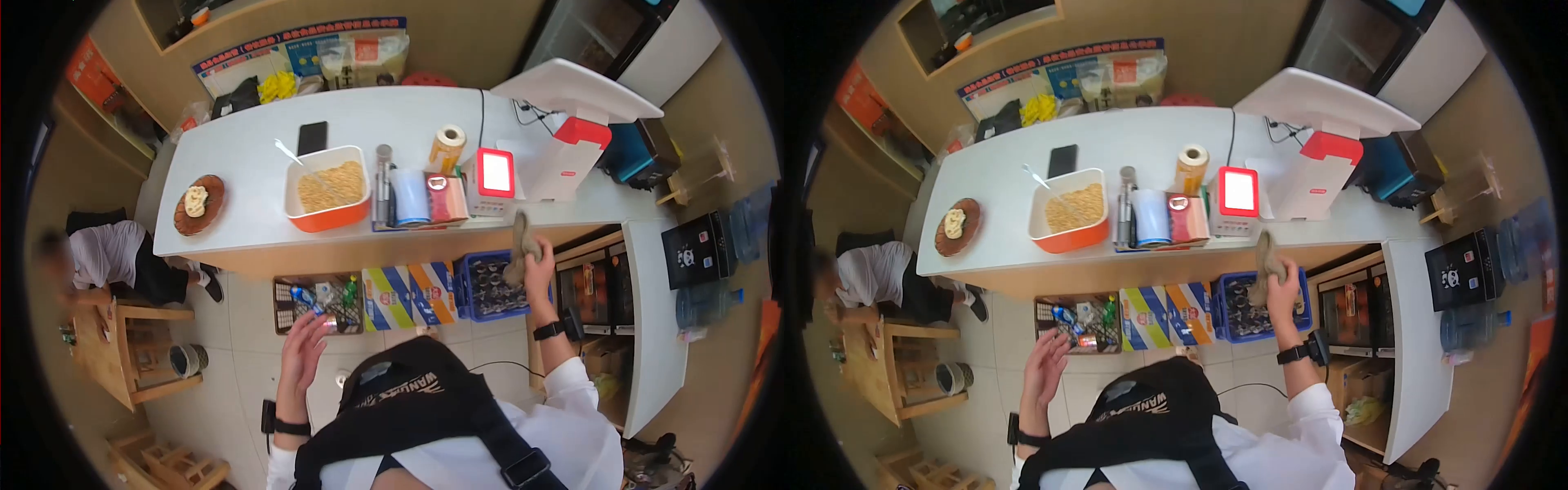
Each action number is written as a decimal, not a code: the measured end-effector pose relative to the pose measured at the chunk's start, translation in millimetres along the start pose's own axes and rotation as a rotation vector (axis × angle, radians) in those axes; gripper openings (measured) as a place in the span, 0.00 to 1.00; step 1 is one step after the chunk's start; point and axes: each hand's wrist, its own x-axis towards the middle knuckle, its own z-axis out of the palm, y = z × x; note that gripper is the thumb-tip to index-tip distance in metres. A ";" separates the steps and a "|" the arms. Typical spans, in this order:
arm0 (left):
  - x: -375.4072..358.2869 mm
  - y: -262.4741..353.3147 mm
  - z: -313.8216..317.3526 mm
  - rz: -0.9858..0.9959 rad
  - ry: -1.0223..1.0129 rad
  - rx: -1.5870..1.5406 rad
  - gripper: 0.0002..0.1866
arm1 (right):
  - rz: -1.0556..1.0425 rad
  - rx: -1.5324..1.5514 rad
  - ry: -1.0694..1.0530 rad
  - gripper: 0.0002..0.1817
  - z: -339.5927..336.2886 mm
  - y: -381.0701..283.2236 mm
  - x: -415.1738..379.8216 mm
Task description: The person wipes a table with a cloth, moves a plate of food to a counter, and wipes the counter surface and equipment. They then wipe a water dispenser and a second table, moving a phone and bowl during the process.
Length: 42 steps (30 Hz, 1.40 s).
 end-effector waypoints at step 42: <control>136.5 -164.9 206.8 0.281 0.182 0.790 0.41 | -0.455 -0.565 -0.594 0.13 61.8 33.4 168.4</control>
